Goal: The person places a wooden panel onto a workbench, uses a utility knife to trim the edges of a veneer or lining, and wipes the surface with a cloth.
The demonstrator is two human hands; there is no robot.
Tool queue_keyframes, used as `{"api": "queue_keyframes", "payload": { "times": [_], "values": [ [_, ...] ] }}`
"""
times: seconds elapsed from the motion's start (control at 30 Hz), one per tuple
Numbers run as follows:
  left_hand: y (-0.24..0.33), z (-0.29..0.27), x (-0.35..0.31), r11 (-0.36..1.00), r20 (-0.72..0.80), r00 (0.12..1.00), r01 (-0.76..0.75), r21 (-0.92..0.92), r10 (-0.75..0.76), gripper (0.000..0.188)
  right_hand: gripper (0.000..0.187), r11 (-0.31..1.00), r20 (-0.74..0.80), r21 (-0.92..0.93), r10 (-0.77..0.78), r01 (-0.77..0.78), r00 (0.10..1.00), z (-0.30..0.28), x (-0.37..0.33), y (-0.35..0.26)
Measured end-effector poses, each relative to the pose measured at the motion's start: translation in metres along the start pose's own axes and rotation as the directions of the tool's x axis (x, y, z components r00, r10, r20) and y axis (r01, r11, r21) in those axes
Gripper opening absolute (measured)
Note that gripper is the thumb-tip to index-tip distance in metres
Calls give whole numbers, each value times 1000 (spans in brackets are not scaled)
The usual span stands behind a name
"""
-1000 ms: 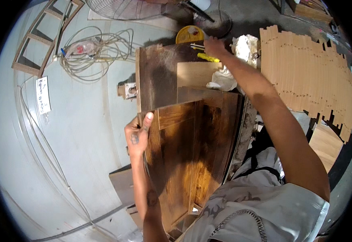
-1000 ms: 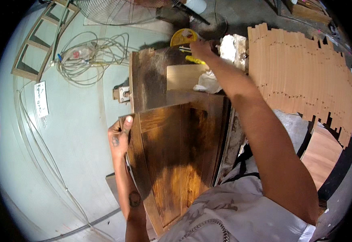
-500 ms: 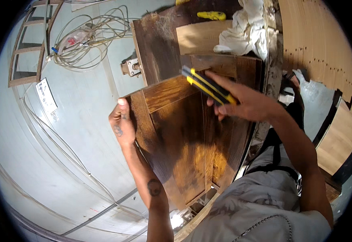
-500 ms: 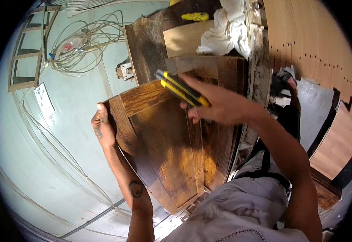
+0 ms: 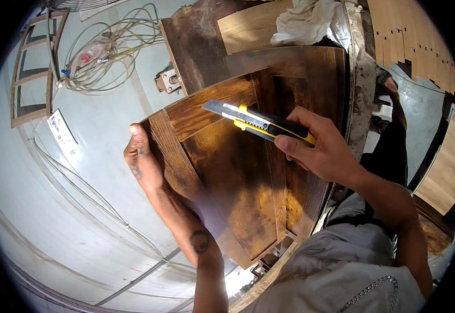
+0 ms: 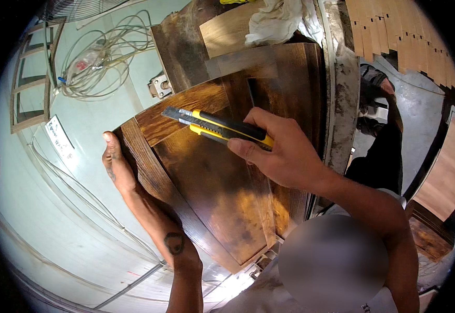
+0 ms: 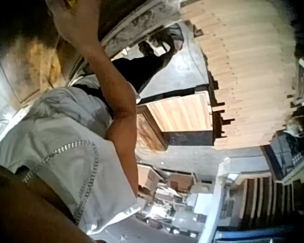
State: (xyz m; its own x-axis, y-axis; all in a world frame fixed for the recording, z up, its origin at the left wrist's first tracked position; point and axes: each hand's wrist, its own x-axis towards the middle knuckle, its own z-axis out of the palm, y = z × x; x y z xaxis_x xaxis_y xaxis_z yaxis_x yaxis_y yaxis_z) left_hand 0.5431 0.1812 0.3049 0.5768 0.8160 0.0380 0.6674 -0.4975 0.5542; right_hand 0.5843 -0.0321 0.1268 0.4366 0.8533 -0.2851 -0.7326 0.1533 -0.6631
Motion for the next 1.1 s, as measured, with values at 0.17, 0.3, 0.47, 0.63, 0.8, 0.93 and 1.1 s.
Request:
{"api": "queue_keyframes", "payload": {
  "times": [0.17, 0.3, 0.47, 0.63, 0.8, 0.93, 1.1],
  "values": [
    [-10, -14, 5, 999, 60, 998, -33, 4, 33, 47, 27, 969, -102, -150, -215, 198, 971, 15, 0, 9],
    [-7, -11, 4, 998, 7, 1000, -27, 55, 27, 48, 26, 958, -53, -212, -211, 196, 976, 12, 6, 3],
    [-4, -6, 5, 991, -13, 999, -44, 127, 46, 53, 33, 756, 9, -503, -480, 419, 877, 16, 9, 2],
    [-2, -12, 0, 988, -3, 998, -54, 144, 55, 55, 53, 459, 151, -759, -566, 462, 811, 18, 1, -16],
    [9, -1, -9, 989, -3, 998, -60, 136, 61, 56, 59, 352, 215, -823, -531, 445, 819, 17, -6, -23],
    [10, 0, -11, 996, 15, 999, -31, 82, 30, 52, 60, 295, 227, -847, -552, 442, 803, 18, -5, -23],
    [10, -3, -11, 995, 26, 999, -36, 95, 34, 50, 59, 234, 253, -866, -556, 442, 792, 18, -5, -30]
  ]
}}
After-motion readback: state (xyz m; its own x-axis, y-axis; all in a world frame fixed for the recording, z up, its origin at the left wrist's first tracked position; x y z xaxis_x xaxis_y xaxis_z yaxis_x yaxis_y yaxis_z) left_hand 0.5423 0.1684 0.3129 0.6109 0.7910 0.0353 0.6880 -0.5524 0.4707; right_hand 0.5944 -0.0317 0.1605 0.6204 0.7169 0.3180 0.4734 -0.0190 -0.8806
